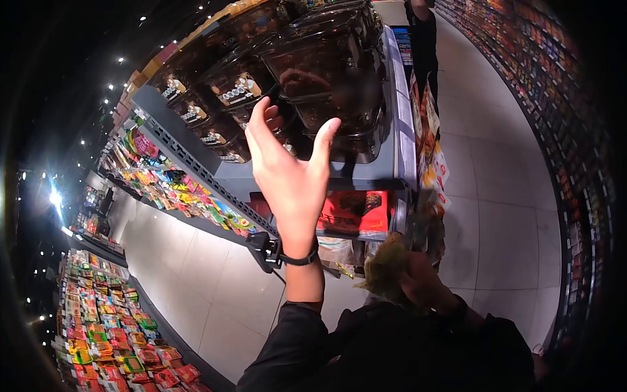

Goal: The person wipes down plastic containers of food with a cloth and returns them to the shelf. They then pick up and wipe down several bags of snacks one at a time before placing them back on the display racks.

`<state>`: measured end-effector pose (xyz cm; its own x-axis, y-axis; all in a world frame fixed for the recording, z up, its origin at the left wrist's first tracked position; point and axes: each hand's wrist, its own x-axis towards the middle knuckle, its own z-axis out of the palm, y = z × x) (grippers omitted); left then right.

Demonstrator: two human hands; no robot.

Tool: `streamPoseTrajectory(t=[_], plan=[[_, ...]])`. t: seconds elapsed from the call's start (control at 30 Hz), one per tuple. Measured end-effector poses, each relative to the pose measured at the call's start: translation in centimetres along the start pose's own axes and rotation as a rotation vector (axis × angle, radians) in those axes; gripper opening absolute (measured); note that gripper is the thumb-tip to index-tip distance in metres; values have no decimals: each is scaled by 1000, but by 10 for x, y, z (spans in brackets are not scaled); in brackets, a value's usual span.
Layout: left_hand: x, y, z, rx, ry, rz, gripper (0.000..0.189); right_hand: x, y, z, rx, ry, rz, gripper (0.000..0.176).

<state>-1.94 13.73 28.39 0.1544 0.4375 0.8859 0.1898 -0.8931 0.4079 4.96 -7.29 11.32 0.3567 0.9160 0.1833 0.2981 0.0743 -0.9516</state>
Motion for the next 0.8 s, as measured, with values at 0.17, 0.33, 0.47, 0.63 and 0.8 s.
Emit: streamPoseTrajectory(t=[0.17, 0.33, 0.47, 0.63, 0.8], plan=[[-4, -2, 8, 56, -48, 7, 73, -9, -16, -10, -53, 10, 45, 24], [42, -3, -17, 79, 215, 11, 41, -12, -31, -15, -64, 50, 52, 25], [124, -19, -26, 331, 211, 102, 42, -26, -1, -23, -48, 35, 74, 24], [244, -39, 13, 538, -362, -4, 93, -36, 1, -33, -35, 13, 129, 23], [268, -60, 51, 565, -797, -194, 81, -40, -3, -35, 28, 30, 150, 23]])
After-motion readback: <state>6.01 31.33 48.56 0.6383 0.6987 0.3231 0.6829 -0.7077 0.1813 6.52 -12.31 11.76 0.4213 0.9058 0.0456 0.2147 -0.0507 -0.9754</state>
